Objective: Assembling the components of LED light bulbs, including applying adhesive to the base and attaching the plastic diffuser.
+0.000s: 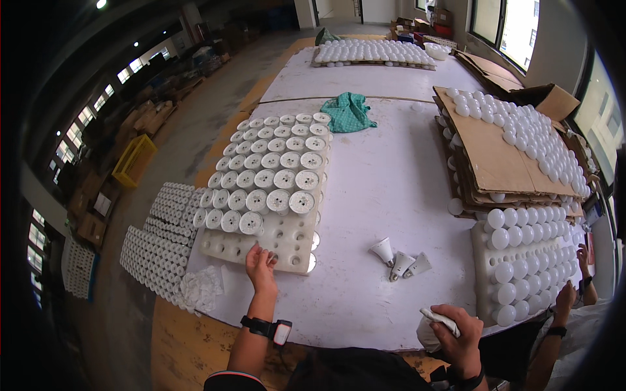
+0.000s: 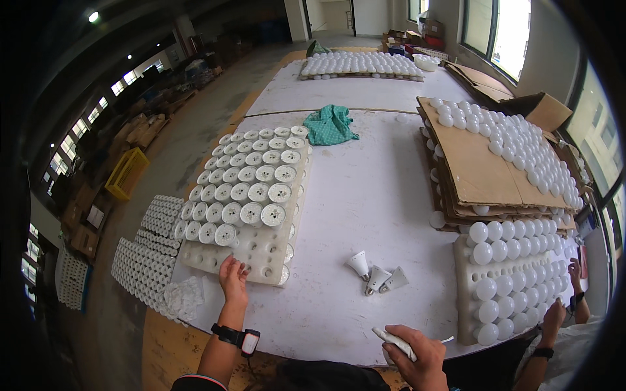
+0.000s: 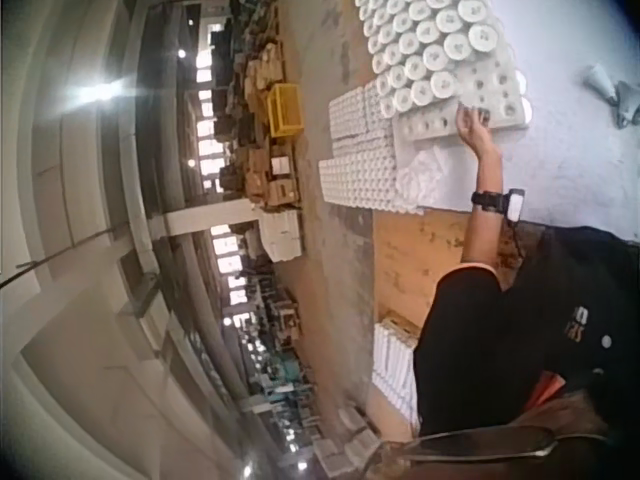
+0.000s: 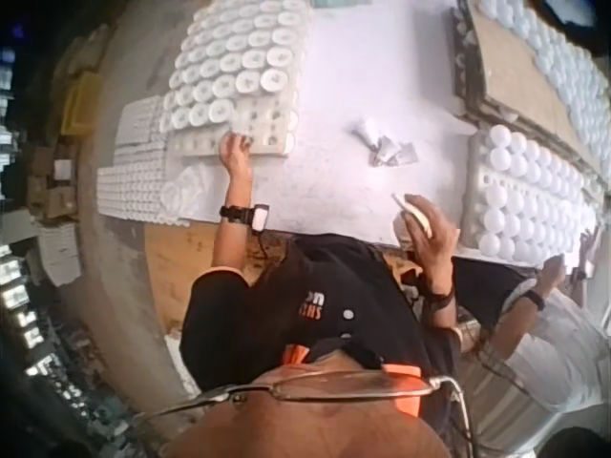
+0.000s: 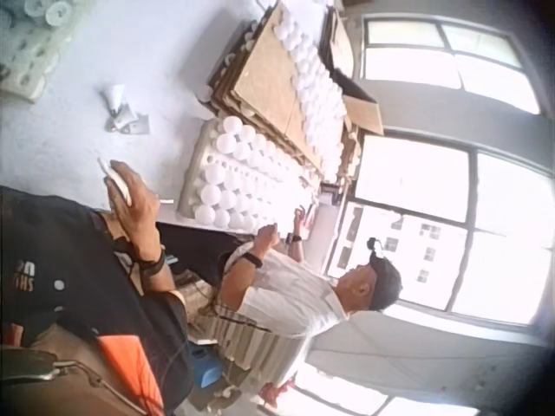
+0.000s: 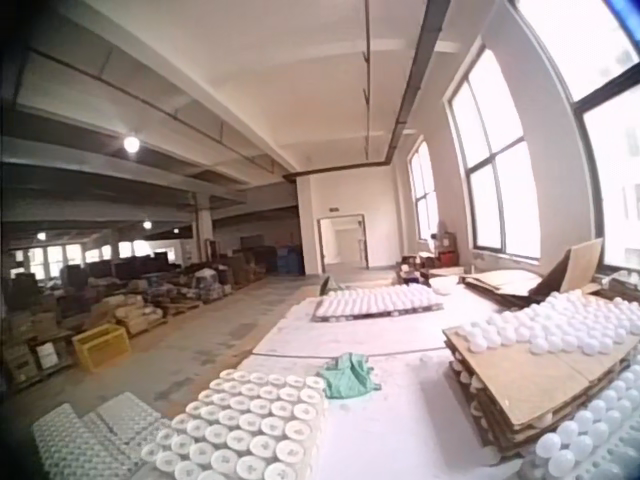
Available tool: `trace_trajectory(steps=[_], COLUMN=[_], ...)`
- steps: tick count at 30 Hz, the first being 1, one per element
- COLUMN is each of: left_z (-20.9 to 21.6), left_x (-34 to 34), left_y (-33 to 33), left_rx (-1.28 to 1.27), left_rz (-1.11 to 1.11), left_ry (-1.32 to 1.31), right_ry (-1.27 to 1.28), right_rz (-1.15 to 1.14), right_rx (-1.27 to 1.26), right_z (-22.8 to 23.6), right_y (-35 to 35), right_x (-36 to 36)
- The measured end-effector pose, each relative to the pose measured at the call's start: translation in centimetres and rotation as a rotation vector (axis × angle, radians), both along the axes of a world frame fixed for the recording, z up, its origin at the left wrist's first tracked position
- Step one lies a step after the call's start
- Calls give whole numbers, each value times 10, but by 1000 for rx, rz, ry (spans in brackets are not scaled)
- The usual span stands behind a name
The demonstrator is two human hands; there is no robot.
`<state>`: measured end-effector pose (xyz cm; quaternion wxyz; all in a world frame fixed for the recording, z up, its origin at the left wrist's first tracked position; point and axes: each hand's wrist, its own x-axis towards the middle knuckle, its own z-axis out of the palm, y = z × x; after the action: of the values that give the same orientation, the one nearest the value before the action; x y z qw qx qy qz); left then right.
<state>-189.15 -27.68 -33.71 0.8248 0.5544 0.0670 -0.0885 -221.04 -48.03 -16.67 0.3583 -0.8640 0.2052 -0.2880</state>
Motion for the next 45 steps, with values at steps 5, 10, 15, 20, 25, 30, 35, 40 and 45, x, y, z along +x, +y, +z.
trace_trajectory(steps=[5,10,15,20,25,30,35,40,45], left_z=[6,12,32,100,115,135,147,151,152], left_x=[56,67,6,-59,-101,-131,-148,-154,-156], left_y=[18,9,5,-13,-12,-34,-47,-48,-50], left_rx=[83,280,112,-385,-421,-333,-259,-221,-194], left_rz=[-80,-190,-254,-894,-1099,-1265,-1326,-1357,-1385], left_ry=[-96,-24,-281,368,506,636,668,706,692], right_ry=[23,46,-10,-25,-110,-233,-208,-219,-174], right_rz=[23,-1,-14,-52,106,140,152,128,126], right_rx=[70,112,18,-97,-191,-211,-309,-351,-413], right_z=[8,6,9,8,16,6,-3,-3,-2], right_y=[21,35,40,36,21,13,13,16,18], right_x=[21,28,24,25,17,9,-5,-8,-10])
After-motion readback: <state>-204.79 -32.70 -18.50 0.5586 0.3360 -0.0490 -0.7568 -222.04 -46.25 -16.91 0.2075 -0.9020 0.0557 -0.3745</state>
